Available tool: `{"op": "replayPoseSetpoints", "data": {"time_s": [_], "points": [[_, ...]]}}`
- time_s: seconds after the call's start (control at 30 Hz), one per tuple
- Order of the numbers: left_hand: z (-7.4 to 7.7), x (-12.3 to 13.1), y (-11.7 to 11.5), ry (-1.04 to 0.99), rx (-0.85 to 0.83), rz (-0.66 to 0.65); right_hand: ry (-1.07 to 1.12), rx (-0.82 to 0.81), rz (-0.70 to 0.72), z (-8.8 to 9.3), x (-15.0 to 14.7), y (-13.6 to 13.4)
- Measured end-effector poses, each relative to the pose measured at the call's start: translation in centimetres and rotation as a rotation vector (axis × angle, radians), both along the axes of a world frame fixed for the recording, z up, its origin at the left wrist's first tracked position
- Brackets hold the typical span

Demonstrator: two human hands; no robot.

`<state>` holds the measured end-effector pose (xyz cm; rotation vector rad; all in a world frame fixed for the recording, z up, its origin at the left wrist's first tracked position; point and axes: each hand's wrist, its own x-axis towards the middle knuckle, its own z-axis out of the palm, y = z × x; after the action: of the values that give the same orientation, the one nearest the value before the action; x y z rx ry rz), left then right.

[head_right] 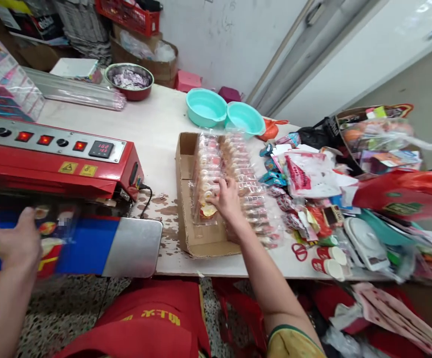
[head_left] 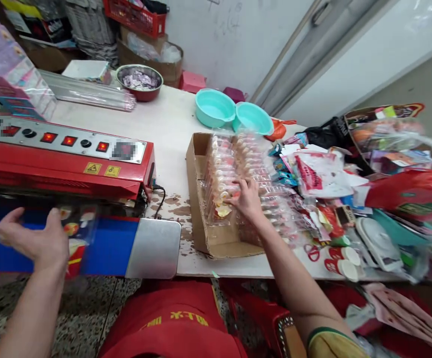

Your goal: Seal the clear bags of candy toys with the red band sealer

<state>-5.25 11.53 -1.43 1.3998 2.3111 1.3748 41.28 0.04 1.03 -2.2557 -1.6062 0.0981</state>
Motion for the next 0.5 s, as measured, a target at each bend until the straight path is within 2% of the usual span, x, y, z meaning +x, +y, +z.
{"op": "replayPoseSetpoints", "data": {"time_s": [0.07, 0.17, 0.33, 0.5], "points": [[0.4, 1.4, -1.7, 0.181, 0.142, -0.17, -0.153, -0.169, 0.029, -0.1, 3.7, -0.2], [0.3, 4.9, -4.3, 0.175, 0.189, -0.421, -0.226, -0.29, 0.104, -0.9, 6.4, 0.5], [-0.7, 9.7, -6.6, 0.047, 0.008, -0.694, -0.229, -0.34, 0.188, -1.4, 6.8, 1.7], [-0.8, 11.1, -7.5, -0.002, -0.087, -0.835, -0.171, -0.427, 0.237, -1.6, 7.1, 2.1]]}}
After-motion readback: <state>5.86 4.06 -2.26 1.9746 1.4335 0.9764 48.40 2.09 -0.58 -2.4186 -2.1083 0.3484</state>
